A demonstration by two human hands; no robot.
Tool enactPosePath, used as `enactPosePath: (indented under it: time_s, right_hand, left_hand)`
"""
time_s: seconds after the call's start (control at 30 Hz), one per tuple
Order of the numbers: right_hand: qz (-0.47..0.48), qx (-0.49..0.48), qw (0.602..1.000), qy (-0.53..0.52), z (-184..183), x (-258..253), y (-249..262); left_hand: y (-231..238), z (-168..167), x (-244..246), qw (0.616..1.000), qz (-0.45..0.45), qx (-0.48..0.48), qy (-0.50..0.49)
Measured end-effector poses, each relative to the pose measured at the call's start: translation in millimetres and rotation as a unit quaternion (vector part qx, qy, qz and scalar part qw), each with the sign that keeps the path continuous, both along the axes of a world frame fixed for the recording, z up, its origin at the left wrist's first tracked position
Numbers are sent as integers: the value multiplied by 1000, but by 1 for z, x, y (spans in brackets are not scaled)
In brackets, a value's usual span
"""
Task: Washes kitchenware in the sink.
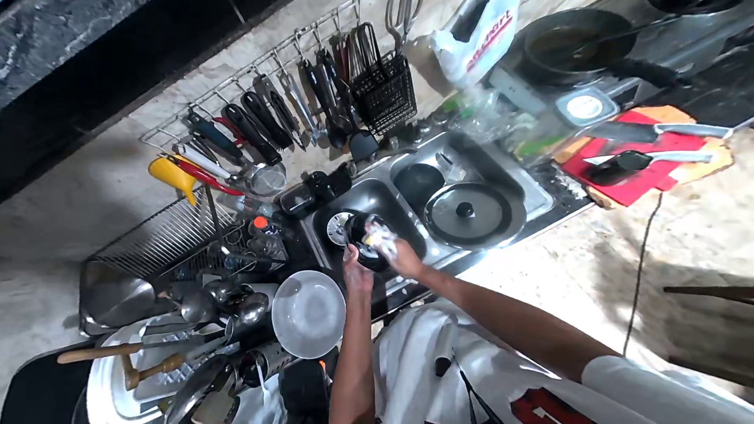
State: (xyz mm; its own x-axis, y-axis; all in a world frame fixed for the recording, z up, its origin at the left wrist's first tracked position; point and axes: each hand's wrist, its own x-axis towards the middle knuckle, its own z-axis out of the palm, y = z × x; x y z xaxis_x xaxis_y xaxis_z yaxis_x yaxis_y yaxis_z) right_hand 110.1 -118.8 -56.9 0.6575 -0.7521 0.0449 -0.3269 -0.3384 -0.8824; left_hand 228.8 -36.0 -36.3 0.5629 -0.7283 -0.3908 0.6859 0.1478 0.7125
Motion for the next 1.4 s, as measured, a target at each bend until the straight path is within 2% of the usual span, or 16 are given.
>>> enactPosePath:
  time_s: [0.13, 0.27, 0.37, 0.43, 0.47, 0.57, 0.7, 0.8, 0.9, 0.97, 1.07, 1.13, 1.17, 1.27, 1.33, 1.4]
  right_hand:
    - [-55, 27, 998, 7, 1, 13, -44]
    - [-126, 150, 980, 35, -7, 10, -70]
    - [-9, 6, 1000, 19, 16, 14, -55]
    - [86, -106, 990, 17, 27, 19, -44]
    - [98, -113, 988, 22, 32, 20, -45]
    - [-27, 95, 995, 22, 27, 15, -63]
    - [-233, 391, 886, -86, -12, 4, -80]
    - [-286, 508, 799, -148, -25, 0, -64]
    - [-278, 662, 666, -203, -25, -3, -33]
    - [-261, 713, 615, -210, -17, -6, -18]
    - [-242, 733, 584, -251, -2, -10, -12]
    - [-242, 706, 611, -264, 11, -17, -20]
    - [-240, 679, 645, -255, 18, -19, -22]
    - [-216, 523, 800, -201, 15, -24, -30]
    - [-227, 388, 885, -117, 5, -29, -41]
    - [-269, 281, 921, 28, 2, -33, -53]
  left_hand:
    - [11, 0, -16, 998, -47, 28, 11]
    - [16, 0, -19, 995, -86, 32, -32]
    - [13, -2, -21, 991, -119, 39, -49]
    - [10, -1, -24, 991, -118, 41, -53]
    - [8, 0, -25, 990, -120, 41, -58]
    - [15, 0, -33, 987, -133, 37, -87]
    - [19, -3, -48, 975, -112, 25, -189]
    - [12, -5, -60, 970, -89, 22, -223]
    - [4, -7, -70, 944, -123, 45, -304]
    - [-3, -20, -70, 879, -159, 97, -438]
    - [-11, -32, -59, 739, -229, 167, -611]
    - [-17, -31, -51, 678, -282, 199, -649]
    - [-19, -30, -48, 654, -297, 215, -662]
    - [-26, -30, -47, 583, -333, 249, -698]
    - [-28, -32, -45, 535, -340, 222, -741]
    - [-28, -42, -40, 461, -327, 178, -805]
